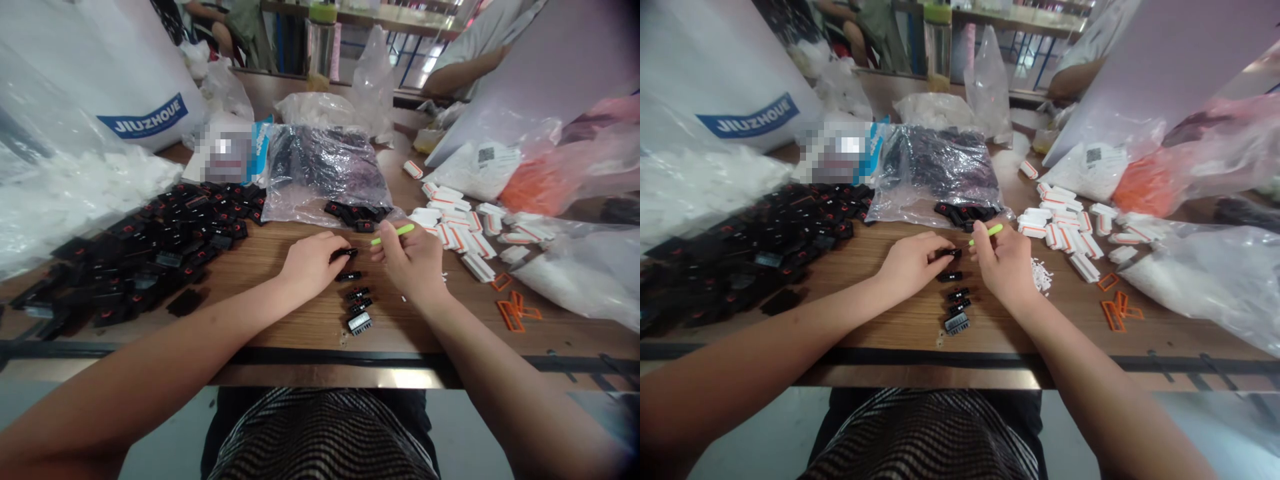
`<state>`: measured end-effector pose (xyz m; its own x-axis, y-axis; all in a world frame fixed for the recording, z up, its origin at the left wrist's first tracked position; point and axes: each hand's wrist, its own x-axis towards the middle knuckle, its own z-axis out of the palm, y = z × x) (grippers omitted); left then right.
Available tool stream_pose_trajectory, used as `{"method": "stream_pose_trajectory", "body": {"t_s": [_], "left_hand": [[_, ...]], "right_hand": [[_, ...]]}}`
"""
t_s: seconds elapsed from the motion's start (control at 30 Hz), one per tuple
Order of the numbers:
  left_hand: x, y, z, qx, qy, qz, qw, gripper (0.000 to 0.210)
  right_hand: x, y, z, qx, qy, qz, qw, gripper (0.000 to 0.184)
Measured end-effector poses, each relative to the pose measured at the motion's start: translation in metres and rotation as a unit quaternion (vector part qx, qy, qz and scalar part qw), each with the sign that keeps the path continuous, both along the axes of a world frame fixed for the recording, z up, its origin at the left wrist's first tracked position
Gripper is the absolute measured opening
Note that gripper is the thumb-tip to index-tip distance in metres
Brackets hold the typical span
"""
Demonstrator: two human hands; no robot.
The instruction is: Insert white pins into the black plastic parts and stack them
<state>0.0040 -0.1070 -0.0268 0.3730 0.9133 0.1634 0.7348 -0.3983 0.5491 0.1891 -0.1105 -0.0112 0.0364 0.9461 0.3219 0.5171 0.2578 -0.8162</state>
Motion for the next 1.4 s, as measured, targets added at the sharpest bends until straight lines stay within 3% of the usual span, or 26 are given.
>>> {"method": "stream_pose_trajectory", "body": {"t_s": [0.13, 0.37, 0.73, 1.2, 1.4], "left_hand": [[0.0005, 0.0000, -0.0010, -0.002, 0.004, 0.003, 1.000, 0.017], [-0.0001, -0.0011, -0.0047, 0.013, -0.011, 0.000, 1.000, 0.017], [0.0002, -0.0022, -0.0018, 0.007, -0.011, 0.002, 1.000, 0.017], [0.0000, -0.0019, -0.0016, 0.005, -0.011, 0.004, 1.000, 0.017], [0.0006, -0.0029, -0.0003, 0.000, -0.004, 0.005, 1.000, 0.017]], "right_hand": [[-0.0005, -0.0062, 0.0007, 0.025, -0.053, 0.023, 0.998, 0.035], [0.0014, -0.0044, 0.0000, 0.037, 0.079, -0.046, 0.995, 0.037], [0.0014, -0.0005, -0.0052, 0.021, 0.107, -0.045, 0.993, 0.037], [0.0014, 0.0000, -0.0046, 0.004, 0.088, -0.041, 0.995, 0.040], [0.0020, 0.0014, -0.0023, -0.008, 0.022, -0.018, 1.000, 0.039]]}}
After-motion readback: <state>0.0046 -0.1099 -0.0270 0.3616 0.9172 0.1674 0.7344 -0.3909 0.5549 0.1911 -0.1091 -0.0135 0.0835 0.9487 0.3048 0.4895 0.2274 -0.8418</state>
